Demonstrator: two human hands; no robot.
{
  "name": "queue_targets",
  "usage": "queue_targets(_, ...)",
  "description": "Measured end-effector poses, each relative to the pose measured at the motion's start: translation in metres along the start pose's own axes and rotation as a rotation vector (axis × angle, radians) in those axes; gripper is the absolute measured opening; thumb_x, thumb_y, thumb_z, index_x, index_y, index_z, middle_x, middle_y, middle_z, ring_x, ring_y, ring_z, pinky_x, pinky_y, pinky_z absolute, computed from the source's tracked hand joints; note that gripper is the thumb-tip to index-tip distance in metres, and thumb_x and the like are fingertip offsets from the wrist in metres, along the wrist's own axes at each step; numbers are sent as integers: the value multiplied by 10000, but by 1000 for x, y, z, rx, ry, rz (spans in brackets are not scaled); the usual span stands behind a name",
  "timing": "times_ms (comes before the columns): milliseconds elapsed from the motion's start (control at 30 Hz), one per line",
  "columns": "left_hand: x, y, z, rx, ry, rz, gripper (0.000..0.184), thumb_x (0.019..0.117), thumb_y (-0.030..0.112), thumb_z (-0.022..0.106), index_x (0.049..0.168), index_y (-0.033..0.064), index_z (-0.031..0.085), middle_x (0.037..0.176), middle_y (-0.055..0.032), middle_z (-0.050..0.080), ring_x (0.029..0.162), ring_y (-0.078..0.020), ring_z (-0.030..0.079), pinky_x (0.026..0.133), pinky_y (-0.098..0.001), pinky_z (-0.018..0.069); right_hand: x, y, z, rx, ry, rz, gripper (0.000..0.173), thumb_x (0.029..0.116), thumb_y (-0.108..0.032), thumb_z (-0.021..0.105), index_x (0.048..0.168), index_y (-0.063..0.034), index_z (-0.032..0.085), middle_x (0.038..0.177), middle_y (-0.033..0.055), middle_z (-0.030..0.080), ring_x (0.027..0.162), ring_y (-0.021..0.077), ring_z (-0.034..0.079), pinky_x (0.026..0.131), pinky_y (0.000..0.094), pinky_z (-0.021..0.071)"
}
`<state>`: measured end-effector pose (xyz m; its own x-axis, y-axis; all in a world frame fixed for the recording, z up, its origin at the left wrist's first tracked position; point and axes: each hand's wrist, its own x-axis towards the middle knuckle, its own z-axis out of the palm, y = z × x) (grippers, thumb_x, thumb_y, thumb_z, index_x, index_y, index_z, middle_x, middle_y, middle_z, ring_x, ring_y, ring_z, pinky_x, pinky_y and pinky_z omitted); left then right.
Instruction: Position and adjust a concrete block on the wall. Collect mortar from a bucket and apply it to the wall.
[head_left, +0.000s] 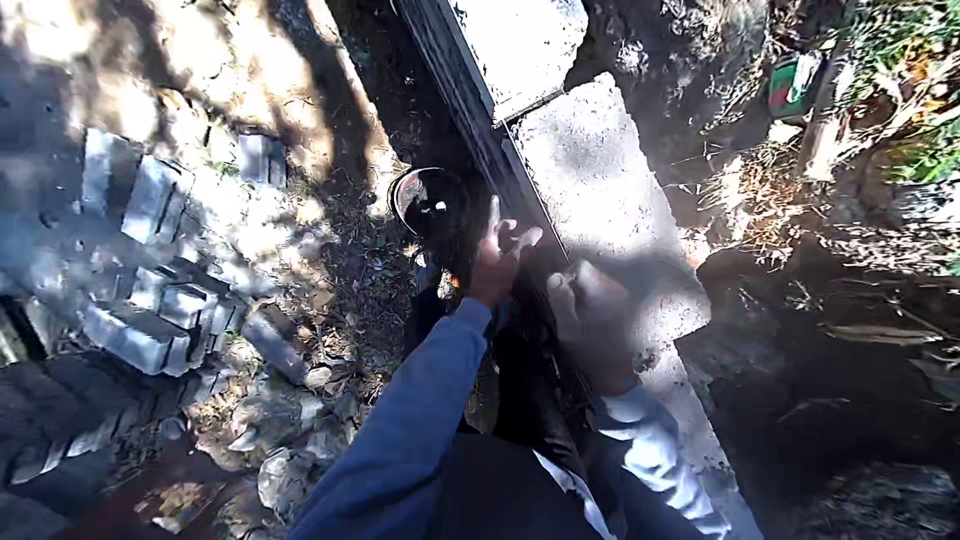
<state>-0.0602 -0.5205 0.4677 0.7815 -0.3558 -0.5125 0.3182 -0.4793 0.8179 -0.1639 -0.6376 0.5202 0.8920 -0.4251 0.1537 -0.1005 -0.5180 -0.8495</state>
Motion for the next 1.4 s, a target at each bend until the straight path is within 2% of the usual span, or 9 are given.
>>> queue_targets(233, -49, -192, -53, -352, 74, -728, 382, 1081, 232, 531, 1350, -36, 568, 1174, -205, 677, 948, -254, 701, 808, -427, 598, -34, 93, 157, -178, -993, 869, 531, 1078, -458, 432, 1303, -15, 617, 1293, 224, 641, 1252, 363, 602, 1076, 572, 451)
queue_targets(500, -69, -309, -139, -637, -62, -892, 403, 1113, 209, 381, 1433, -8, 491, 1159, -193, 711, 960, -296, 733, 805, -448, 621, 87, 167, 357, 0, -379, 1055, 631, 1042, -553, 506, 1485, -105, 539, 1390, 188, 638, 1313, 338, 595, 1126, 582, 441)
queue_targets(600, -36, -225, -169, -694, -166, -489, 455, 1091, 126, 284, 1399, -201, 351, 1167, -292, 640, 943, -199, 721, 754, -262, 598, 125, 189, 406, 10, -460, 1079, 407, 1085, -300, 512, 1252, 44, 652, 1251, 243, 674, 1143, 359, 664, 969, 562, 518)
queue_targets(700, 63, 12, -216, -362, -255, -1033, 397, 1080, -26, 267, 1426, -184, 383, 1342, -217, 554, 1143, -86, 576, 996, -162, 417, 135, 196, 439, -142, -548, 1137, 257, 1011, -227, 626, 1100, -4, 718, 1212, 200, 697, 1150, 349, 666, 921, 590, 538)
queue_targets(800, 48, -39, -208, -430, -300, -1023, 432, 1083, -14, 172, 1452, -174, 329, 1323, -265, 553, 1130, -172, 610, 1000, -244, 453, 107, 175, 413, -180, -466, 1137, 331, 1029, -277, 582, 1212, -13, 662, 1201, 211, 689, 1125, 358, 672, 913, 590, 543)
queue_targets(867, -36, -245, -182, -737, -245, -385, 466, 1094, 111, 247, 1371, -256, 323, 1124, -381, 626, 921, -280, 735, 735, -302, 612, 65, 134, 346, 40, -292, 1151, 384, 1082, -252, 529, 1397, -37, 573, 1115, 210, 697, 930, 316, 685, 816, 504, 569)
queue_targets(933, -50, -318, -177, -609, -244, -731, 421, 1117, 222, 343, 1437, -28, 451, 1124, -185, 711, 892, -236, 744, 727, -373, 626, 2, 104, 268, 316, -264, 1102, 438, 1078, -234, 520, 1493, -96, 499, 1055, 133, 698, 773, 179, 631, 695, 348, 541)
queue_targets(1133, -17, -283, -124, -165, -348, -751, 381, 1105, 237, 453, 1354, -41, 530, 1070, -158, 696, 838, -191, 713, 739, -361, 608, -90, 29, 134, 95, -544, 845, 463, 1020, -390, 613, 1294, -16, 615, 956, 120, 671, 824, 190, 624, 807, 424, 525)
queue_targets(1400, -12, -170, 28, -315, -536, -650, 431, 1138, 275, 326, 1370, -34, 517, 1147, -202, 690, 906, -269, 733, 784, -401, 623, -248, 55, 63, -286, 72, 810, 475, 1043, -419, 506, 1024, 25, 672, 684, 61, 603, 631, 159, 603, 617, 397, 530)
